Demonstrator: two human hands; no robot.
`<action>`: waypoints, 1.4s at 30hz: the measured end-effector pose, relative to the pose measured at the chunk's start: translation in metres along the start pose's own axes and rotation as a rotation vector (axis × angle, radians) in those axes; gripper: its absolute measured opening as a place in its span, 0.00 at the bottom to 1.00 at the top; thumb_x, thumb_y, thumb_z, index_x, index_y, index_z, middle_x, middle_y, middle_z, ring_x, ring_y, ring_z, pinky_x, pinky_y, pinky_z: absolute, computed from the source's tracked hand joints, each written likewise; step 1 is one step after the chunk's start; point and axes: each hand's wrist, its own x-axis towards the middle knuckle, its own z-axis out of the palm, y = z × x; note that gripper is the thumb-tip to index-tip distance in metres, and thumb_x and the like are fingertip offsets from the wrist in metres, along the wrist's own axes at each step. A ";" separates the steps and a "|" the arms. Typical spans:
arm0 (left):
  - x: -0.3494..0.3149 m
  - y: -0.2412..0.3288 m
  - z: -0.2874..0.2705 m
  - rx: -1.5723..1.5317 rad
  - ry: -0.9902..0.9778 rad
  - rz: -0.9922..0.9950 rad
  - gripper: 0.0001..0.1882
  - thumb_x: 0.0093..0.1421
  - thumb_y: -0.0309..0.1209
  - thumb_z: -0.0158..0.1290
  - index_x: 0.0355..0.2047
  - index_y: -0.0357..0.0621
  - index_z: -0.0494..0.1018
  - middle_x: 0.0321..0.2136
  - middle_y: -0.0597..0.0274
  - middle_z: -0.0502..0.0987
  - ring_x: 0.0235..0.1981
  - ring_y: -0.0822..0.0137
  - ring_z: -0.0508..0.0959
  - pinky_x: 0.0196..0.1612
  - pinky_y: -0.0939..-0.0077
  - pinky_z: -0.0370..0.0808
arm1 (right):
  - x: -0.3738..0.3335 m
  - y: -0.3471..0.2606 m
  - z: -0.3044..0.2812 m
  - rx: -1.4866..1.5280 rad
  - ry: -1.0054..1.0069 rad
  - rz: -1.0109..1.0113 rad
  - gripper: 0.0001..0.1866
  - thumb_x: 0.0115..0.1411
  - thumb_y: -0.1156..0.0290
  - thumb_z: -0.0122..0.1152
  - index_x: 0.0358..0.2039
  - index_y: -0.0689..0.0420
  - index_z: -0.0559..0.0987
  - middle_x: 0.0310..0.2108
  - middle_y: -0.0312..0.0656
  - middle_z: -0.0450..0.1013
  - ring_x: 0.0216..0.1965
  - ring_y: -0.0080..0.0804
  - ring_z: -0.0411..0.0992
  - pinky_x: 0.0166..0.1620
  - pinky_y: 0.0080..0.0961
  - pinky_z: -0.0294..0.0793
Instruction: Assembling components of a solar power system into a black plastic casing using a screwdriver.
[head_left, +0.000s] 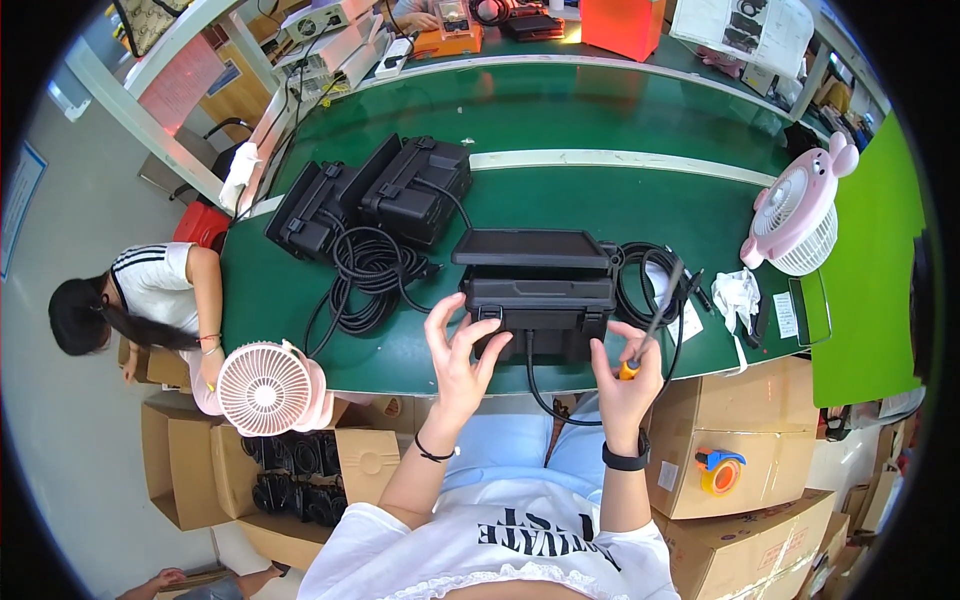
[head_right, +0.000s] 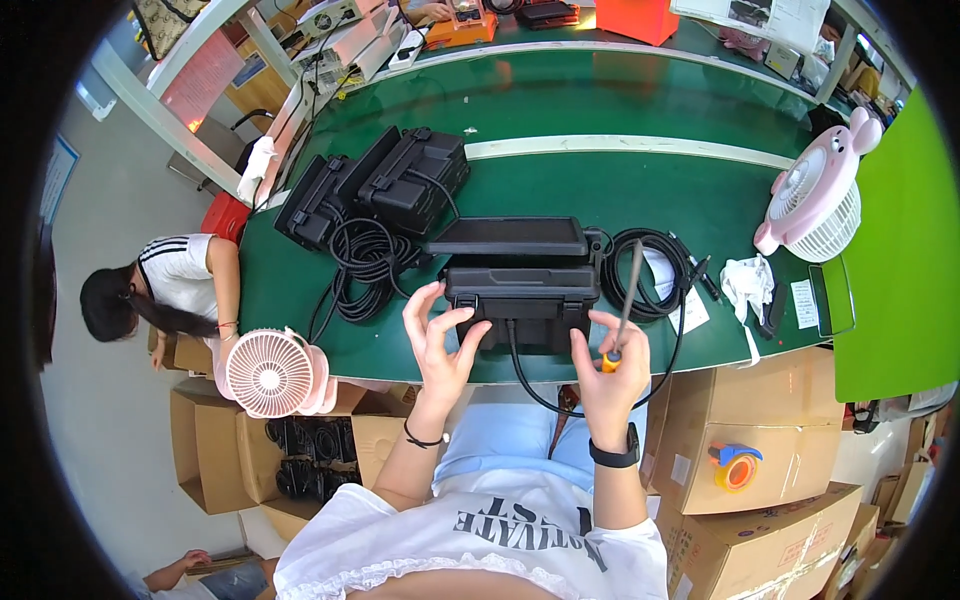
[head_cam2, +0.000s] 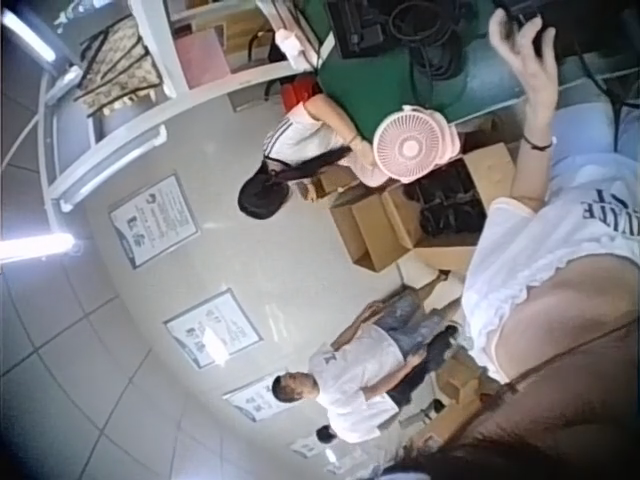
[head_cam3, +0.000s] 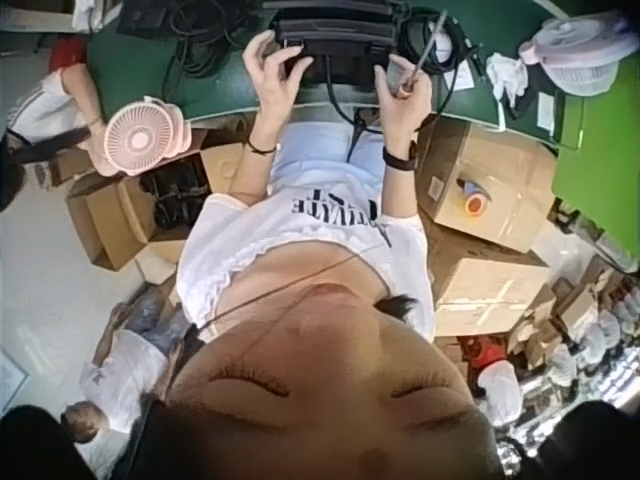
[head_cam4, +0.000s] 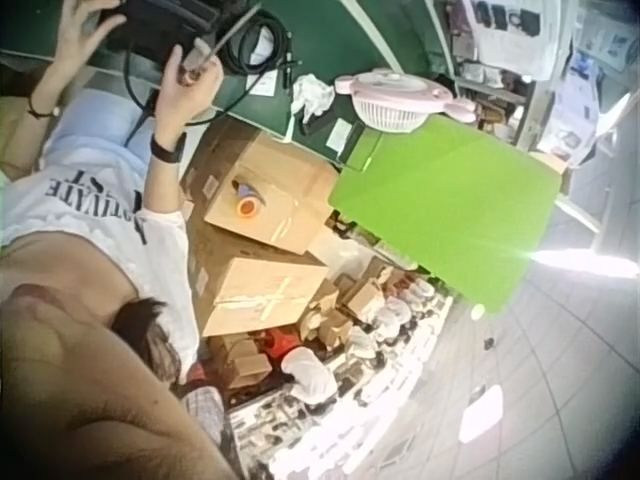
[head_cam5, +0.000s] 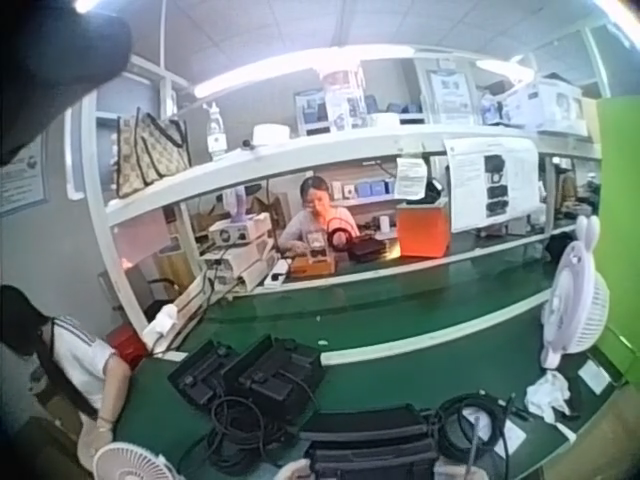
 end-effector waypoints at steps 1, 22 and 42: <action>0.001 0.001 0.000 -0.010 0.005 -0.016 0.22 0.46 0.23 0.70 0.40 0.48 0.74 0.56 0.50 0.62 0.54 0.48 0.71 0.55 0.57 0.73 | 0.003 -0.008 0.000 0.048 -0.039 0.074 0.21 0.48 0.79 0.74 0.25 0.58 0.64 0.39 0.41 0.79 0.36 0.33 0.72 0.35 0.23 0.71; 0.029 0.000 -0.001 0.046 -0.076 -0.043 0.21 0.46 0.25 0.70 0.42 0.47 0.77 0.52 0.55 0.70 0.51 0.52 0.75 0.50 0.63 0.75 | 0.038 -0.001 0.000 0.104 -0.248 -0.192 0.23 0.42 0.77 0.77 0.27 0.58 0.65 0.44 0.42 0.79 0.43 0.36 0.71 0.44 0.29 0.72; 0.069 -0.052 0.029 0.387 -0.045 0.381 0.13 0.54 0.36 0.54 0.39 0.51 0.82 0.45 0.70 0.82 0.51 0.62 0.78 0.60 0.61 0.63 | 0.068 0.024 0.017 -0.307 -0.236 -0.444 0.36 0.38 0.64 0.79 0.52 0.53 0.78 0.34 0.33 0.74 0.43 0.33 0.72 0.39 0.29 0.75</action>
